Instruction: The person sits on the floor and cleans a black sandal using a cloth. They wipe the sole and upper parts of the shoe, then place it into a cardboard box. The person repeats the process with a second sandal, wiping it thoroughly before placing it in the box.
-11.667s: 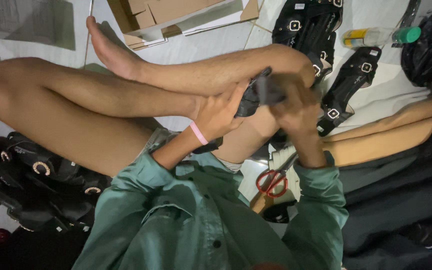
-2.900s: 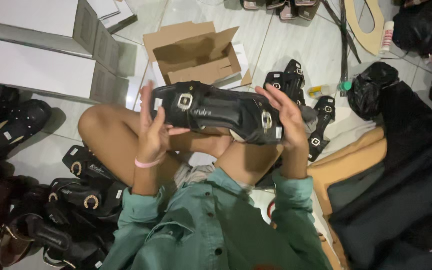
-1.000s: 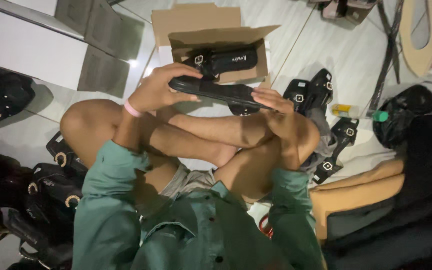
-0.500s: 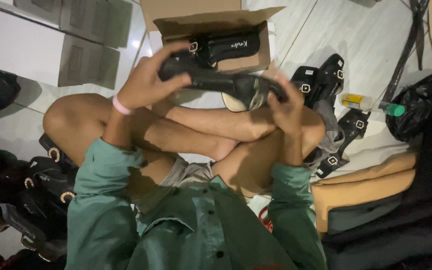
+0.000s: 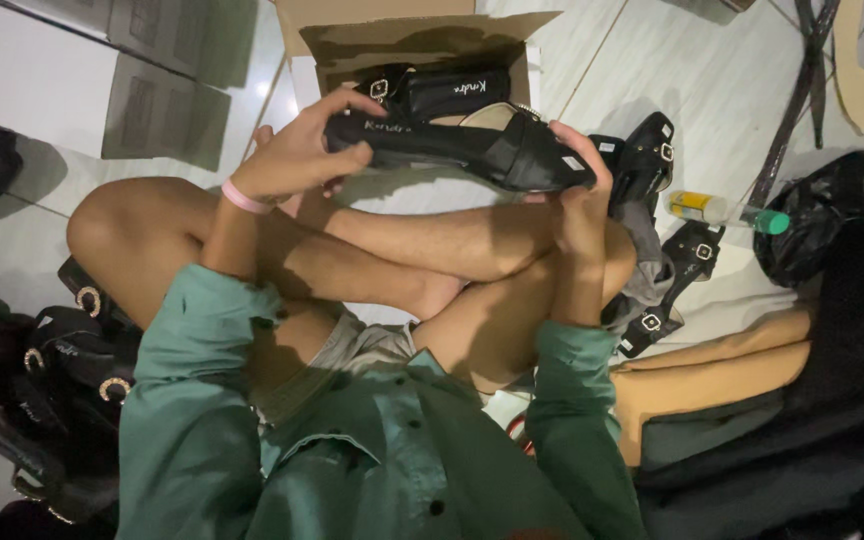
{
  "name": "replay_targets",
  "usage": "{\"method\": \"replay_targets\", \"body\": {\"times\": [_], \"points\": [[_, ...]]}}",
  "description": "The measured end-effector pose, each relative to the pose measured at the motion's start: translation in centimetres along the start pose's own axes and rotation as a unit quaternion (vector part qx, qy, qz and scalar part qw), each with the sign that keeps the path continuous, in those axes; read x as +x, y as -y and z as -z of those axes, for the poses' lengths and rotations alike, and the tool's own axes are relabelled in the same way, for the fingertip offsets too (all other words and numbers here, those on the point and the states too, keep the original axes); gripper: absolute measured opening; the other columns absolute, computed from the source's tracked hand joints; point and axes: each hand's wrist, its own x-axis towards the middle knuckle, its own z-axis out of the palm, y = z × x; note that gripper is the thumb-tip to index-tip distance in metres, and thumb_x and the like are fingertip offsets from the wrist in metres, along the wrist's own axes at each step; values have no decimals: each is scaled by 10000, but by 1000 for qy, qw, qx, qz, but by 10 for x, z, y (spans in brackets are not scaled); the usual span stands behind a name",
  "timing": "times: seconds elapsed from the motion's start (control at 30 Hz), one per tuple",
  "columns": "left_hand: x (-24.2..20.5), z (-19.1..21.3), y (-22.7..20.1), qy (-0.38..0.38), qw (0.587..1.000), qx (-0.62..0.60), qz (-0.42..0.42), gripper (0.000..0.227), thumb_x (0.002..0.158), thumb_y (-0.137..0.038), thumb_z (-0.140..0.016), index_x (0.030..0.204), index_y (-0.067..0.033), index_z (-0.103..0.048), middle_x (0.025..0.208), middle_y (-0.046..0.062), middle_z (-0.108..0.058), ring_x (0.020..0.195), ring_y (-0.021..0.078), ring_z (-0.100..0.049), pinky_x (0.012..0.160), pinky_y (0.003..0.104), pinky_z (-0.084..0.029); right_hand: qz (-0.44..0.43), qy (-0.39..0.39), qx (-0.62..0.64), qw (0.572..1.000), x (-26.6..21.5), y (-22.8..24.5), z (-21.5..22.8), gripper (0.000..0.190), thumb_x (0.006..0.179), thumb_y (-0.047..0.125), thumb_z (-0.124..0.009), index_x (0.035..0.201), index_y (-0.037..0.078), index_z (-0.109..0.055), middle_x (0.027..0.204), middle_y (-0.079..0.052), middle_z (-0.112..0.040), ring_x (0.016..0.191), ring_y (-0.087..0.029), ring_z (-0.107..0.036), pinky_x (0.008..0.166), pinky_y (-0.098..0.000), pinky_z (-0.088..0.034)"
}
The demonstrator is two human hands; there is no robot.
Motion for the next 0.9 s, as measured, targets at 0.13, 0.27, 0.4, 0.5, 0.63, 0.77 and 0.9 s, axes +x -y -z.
{"method": "replay_targets", "body": {"times": [0.13,0.27,0.4,0.5,0.63,0.77,0.9], "points": [[-5,-4,-4,-9,978,129,-165,605,922,-319,-853,1402,-78,-574,1215,61,-651,1030,160,-616,820,341,-521,37,23,6,999,-2,-13,10,737,962,522,-664,1424,-45,-568,1352,-128,-632,1079,-211,-726,789,-342,-656],[-5,-12,-18,-87,899,288,-317,778,807,-389,-897,1423,-74,-542,1306,152,-631,1141,332,-651,941,458,-550,-28,-68,-27,997,25,-42,25,523,1108,383,-612,1243,-122,-606,1046,-158,-700,817,-259,-762,689,-365,-657],[-1,-18,-10,-170,868,462,-57,721,853,-421,-818,1469,-153,-558,1310,167,-584,1007,425,-622,803,516,-506,-45,-79,-78,993,55,-38,15,450,1100,325,-590,1258,-96,-603,851,-98,-696,673,-215,-758,597,-314,-626],[28,-10,25,-232,792,533,-188,699,850,-366,-834,1449,-106,-584,1321,157,-593,1102,361,-627,811,494,-504,-41,-119,-200,972,80,-30,-5,544,1023,331,-677,1417,11,-481,661,-156,-612,509,-230,-612,473,-331,-465],[43,1,66,-236,744,600,-176,535,866,-359,-850,1317,-180,-625,1269,61,-600,1209,279,-598,964,494,-471,124,-64,-543,828,86,-28,-20,539,921,382,-829,1263,-15,-706,810,-130,-673,751,-277,-674,705,-402,-530],[40,13,72,-211,777,560,-192,721,708,-241,-869,1391,-147,-658,1372,86,-570,1232,302,-558,962,484,-438,158,-68,-590,789,80,-28,-10,580,819,393,-912,1245,32,-755,1027,-180,-606,987,-349,-590,858,-452,-507],[47,10,67,-222,741,607,-180,809,667,-251,-883,1423,-101,-638,1306,162,-567,1232,331,-547,1080,526,-364,152,-35,-565,810,79,-23,-16,602,837,384,-918,1338,103,-738,1166,-132,-577,1110,-330,-567,942,-453,-493]]}}
